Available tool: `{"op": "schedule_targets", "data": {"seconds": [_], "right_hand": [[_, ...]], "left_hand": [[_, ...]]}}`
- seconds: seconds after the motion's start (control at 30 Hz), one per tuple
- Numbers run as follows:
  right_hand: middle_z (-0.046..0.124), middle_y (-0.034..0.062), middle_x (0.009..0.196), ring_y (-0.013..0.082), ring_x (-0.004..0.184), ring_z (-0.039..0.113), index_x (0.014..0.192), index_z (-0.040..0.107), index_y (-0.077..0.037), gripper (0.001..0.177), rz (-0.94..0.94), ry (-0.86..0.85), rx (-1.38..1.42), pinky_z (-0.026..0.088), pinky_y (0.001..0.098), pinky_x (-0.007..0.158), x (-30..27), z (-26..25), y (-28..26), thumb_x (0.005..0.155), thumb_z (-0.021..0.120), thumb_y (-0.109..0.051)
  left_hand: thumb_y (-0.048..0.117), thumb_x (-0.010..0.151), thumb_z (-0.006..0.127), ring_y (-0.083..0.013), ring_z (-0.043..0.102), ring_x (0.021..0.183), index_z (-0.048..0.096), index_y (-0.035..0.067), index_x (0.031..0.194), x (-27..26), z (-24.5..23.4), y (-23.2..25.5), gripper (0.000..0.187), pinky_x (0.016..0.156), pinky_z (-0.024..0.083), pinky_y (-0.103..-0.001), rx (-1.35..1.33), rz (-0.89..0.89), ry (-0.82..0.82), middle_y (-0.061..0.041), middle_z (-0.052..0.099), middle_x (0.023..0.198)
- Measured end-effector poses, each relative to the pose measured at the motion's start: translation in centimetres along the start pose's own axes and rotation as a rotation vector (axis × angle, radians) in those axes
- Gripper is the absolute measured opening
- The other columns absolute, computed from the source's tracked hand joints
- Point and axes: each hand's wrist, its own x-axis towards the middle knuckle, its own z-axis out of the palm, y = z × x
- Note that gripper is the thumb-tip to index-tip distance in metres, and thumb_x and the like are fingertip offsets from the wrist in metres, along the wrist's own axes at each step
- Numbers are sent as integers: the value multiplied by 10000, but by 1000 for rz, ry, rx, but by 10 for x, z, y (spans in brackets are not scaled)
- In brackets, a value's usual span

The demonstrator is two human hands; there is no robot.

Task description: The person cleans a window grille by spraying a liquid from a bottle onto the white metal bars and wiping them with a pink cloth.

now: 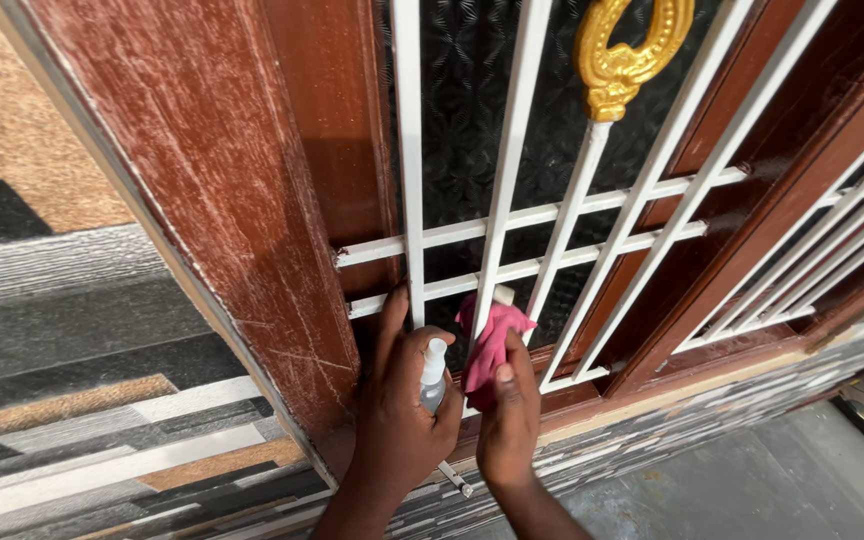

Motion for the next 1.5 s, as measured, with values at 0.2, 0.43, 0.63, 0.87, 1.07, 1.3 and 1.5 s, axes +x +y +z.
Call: {"op": "schedule_targets", "data": {"seconds": [0.2,0.43,0.63,0.87,1.07,1.3,1.5], "right_hand": [[621,186,1361,251,1263,600,1526,405,57,892,37,-309,27,488,383,1055,50,7,-33,1027,305,-676],[678,184,1243,226,1096,657,1514,434,27,922,222,-423,-46,549,340,890,67,-16,-7,998,211,-703],[680,172,1226,227,1083,659,1415,518,35,887,488,-391,120,547,372,906,72,-21,1,990,234,-689],[641,175,1238,243,1123,629,1376,548,0,787,609,-411,97,515,424,1020,67,-27,26,1017,321,-663],[703,120,840,189,719,630,1041,719,-32,831,732,-397,-152,504,335,637,48,-50,64,1031,273,-734],[710,87,793,171,689,642,971,722,-58,839,781,-368,-129,526,304,633,38,-53,63,966,249,-752],[713,78,939,169,828,653,1186,674,-42,772,598,-381,-324,551,315,751,10,-59,57,1018,272,-679]], "left_hand": [[-44,813,716,-415,403,1525,570,55,1234,2,-5,9,457,1025,557,-427,-172,-189,-56,-282,251,1677],[-58,804,718,-427,320,1575,545,20,1246,1,-11,13,481,1214,369,-497,-111,-41,-23,-257,290,1675],[-95,796,643,-399,265,1602,517,29,1304,1,-6,10,538,1234,362,-491,-345,-117,-44,-241,222,1713],[-84,765,660,-396,260,1593,528,43,1276,-2,-3,9,543,1232,342,-504,-201,-114,1,-233,261,1692],[-58,785,688,-410,275,1578,536,66,1197,-3,-1,18,456,1190,388,-495,-128,-136,30,-248,257,1686],[-73,806,700,-424,297,1577,525,53,1197,-3,-1,25,447,1218,371,-491,-84,-34,74,-268,304,1663],[-102,812,646,-386,380,1570,523,67,1173,-2,-4,29,417,1179,449,-451,-194,-20,73,-242,328,1680]]}}
